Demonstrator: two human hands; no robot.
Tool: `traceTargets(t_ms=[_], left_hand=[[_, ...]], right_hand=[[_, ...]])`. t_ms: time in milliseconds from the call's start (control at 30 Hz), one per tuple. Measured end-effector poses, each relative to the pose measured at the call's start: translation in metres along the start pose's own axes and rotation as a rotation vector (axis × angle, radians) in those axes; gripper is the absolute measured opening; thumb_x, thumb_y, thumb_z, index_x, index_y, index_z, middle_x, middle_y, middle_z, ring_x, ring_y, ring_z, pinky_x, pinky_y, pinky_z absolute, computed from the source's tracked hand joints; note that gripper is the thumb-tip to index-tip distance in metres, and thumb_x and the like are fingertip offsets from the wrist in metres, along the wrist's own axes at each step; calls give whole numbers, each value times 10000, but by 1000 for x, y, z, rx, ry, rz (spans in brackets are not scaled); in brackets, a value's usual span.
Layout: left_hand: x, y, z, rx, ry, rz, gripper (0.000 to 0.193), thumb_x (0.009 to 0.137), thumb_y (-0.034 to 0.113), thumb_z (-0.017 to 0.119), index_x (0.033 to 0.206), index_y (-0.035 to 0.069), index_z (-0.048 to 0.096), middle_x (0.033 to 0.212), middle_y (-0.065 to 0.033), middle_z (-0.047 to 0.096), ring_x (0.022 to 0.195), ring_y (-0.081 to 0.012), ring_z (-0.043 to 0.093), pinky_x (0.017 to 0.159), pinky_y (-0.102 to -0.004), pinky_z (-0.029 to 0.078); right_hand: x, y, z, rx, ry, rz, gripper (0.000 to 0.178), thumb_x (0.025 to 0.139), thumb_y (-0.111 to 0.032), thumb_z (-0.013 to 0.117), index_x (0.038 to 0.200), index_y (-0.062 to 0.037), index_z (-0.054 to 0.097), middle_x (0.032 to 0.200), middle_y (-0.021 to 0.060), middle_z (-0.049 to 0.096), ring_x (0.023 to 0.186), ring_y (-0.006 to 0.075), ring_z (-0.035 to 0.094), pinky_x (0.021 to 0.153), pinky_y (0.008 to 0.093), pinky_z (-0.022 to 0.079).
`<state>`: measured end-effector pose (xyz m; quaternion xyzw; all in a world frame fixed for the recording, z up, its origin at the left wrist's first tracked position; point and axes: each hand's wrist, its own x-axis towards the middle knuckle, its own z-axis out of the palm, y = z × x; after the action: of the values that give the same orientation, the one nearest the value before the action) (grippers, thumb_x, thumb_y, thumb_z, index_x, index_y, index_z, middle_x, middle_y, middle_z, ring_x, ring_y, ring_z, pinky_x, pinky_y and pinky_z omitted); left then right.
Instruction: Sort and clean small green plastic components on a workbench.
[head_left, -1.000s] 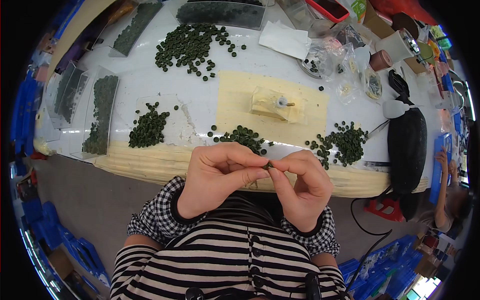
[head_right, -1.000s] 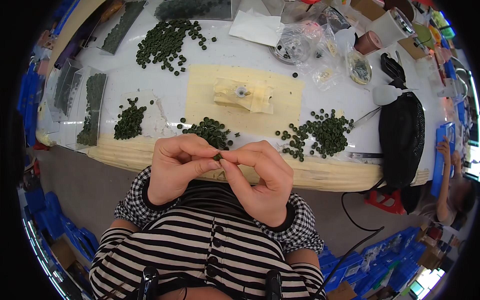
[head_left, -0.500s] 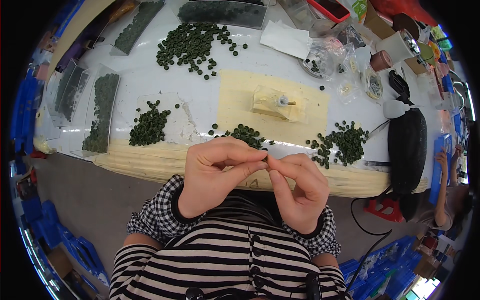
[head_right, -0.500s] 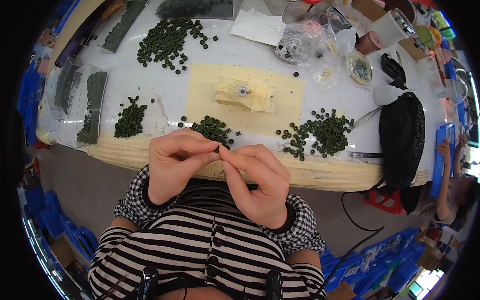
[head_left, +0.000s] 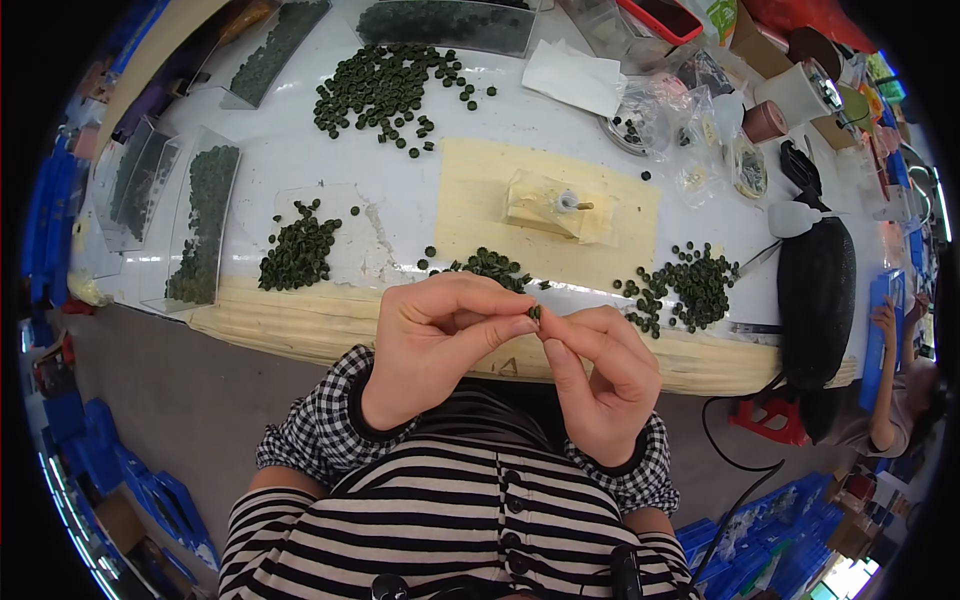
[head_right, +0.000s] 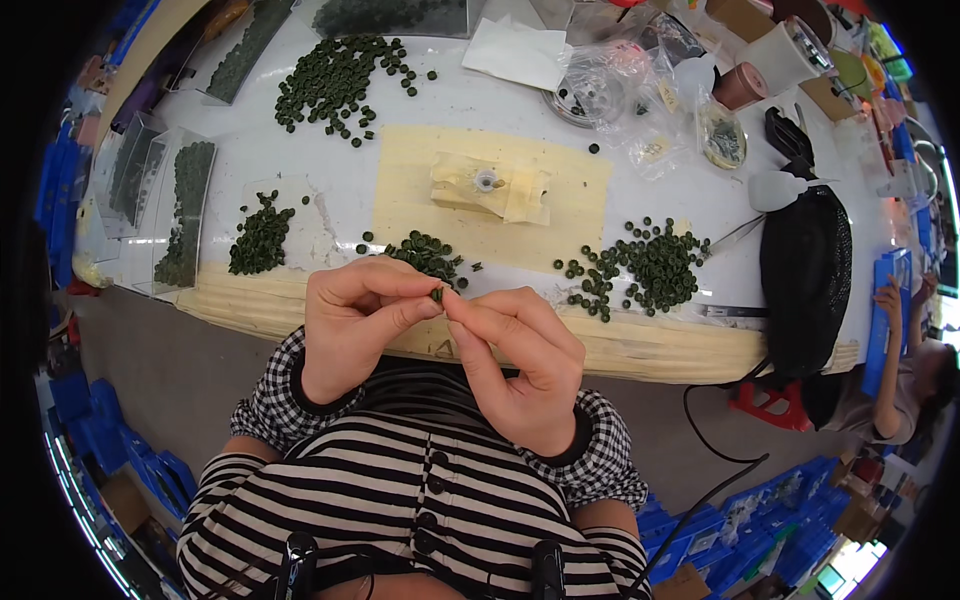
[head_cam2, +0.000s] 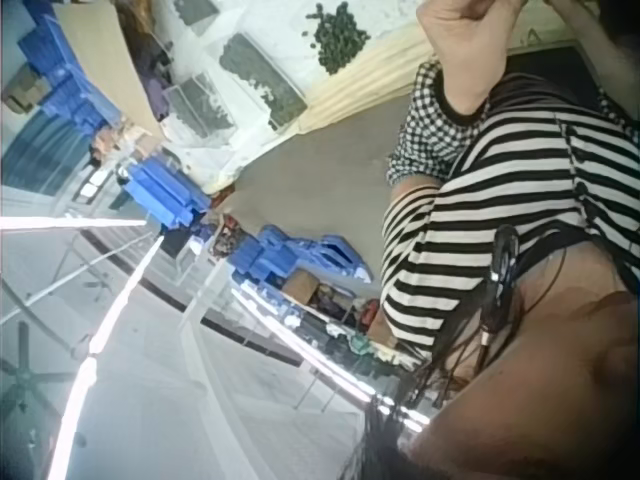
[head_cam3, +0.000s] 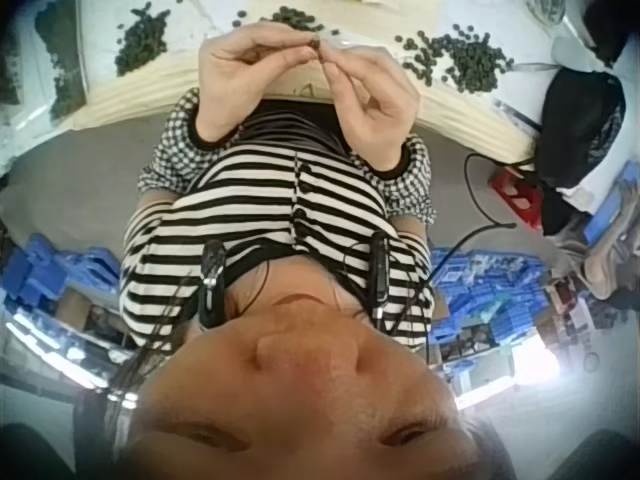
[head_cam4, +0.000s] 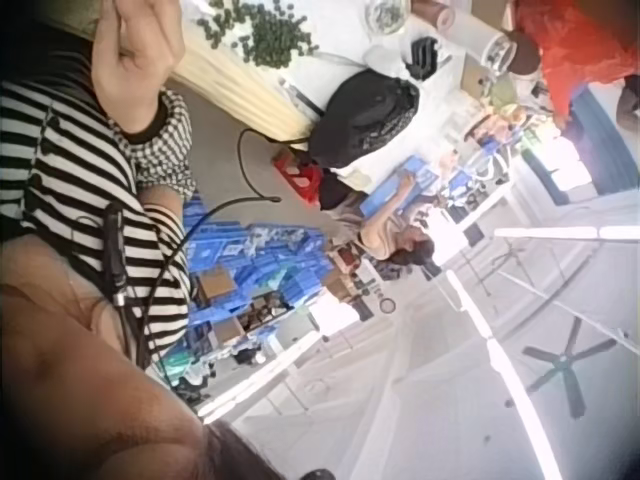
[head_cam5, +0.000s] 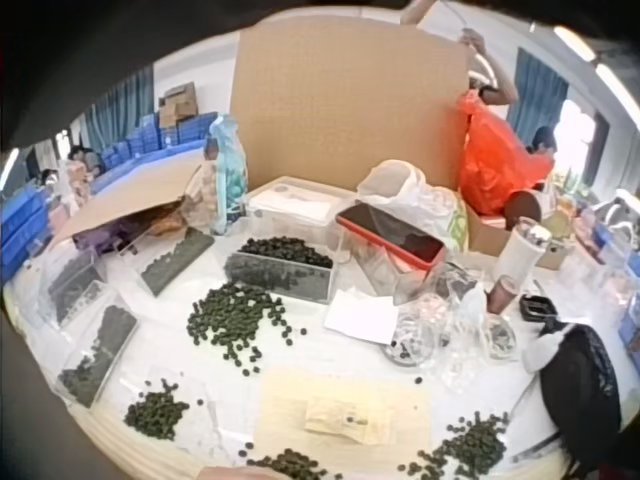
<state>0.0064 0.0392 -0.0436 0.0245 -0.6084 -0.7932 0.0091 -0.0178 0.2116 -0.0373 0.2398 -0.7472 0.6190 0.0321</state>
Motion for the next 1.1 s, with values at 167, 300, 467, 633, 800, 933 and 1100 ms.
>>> traceTargets(t_ms=[167,300,467,633,800,933,1100], left_hand=[[3,-1,-6,235,-88,201,164,807,-95,666,949,-20,699,936,-136,690,826,-163,660,728,-242,533],[3,-1,-7,5,-83,-16,166,812,-97,660,954,-20,699,935,-136,687,833,-169,663,733,-248,536],[2,-3,-6,-25,-84,-7,170,818,-95,656,971,-28,692,957,-143,684,846,-163,662,743,-246,535],[4,-1,-3,-89,-90,-7,177,835,-76,657,1005,-41,688,958,-114,683,883,-122,655,777,-210,533],[3,-2,-6,-108,-92,-14,181,836,-69,662,1012,-39,687,954,-109,685,884,-115,652,775,-205,532],[3,-6,-7,-87,-93,7,178,833,-69,663,1003,-26,695,948,-107,689,866,-111,653,748,-200,525],[4,-7,-7,7,-109,106,169,830,-71,660,982,-12,708,929,-116,696,845,-126,659,718,-213,514]], right_hand=[[-1,1,-2,99,-42,70,269,785,99,669,1043,25,698,845,98,640,713,151,592,617,224,468],[-1,5,-2,23,-62,-33,273,793,96,667,1054,24,694,852,93,636,709,143,583,600,219,457],[-3,6,-1,55,-46,-23,275,799,94,663,1064,25,691,856,91,635,713,138,574,588,223,448],[-3,7,-1,44,-23,-13,281,799,93,664,1069,23,691,856,92,636,713,137,572,595,222,446],[-1,8,-1,7,-31,-61,287,797,91,665,1071,14,693,856,92,637,709,146,570,597,223,442],[-2,8,-1,26,-32,-60,285,797,93,665,1071,17,692,859,94,639,711,147,569,597,225,440],[-3,7,0,95,-28,-34,280,801,96,662,1072,28,688,868,99,643,718,145,571,598,225,440]])
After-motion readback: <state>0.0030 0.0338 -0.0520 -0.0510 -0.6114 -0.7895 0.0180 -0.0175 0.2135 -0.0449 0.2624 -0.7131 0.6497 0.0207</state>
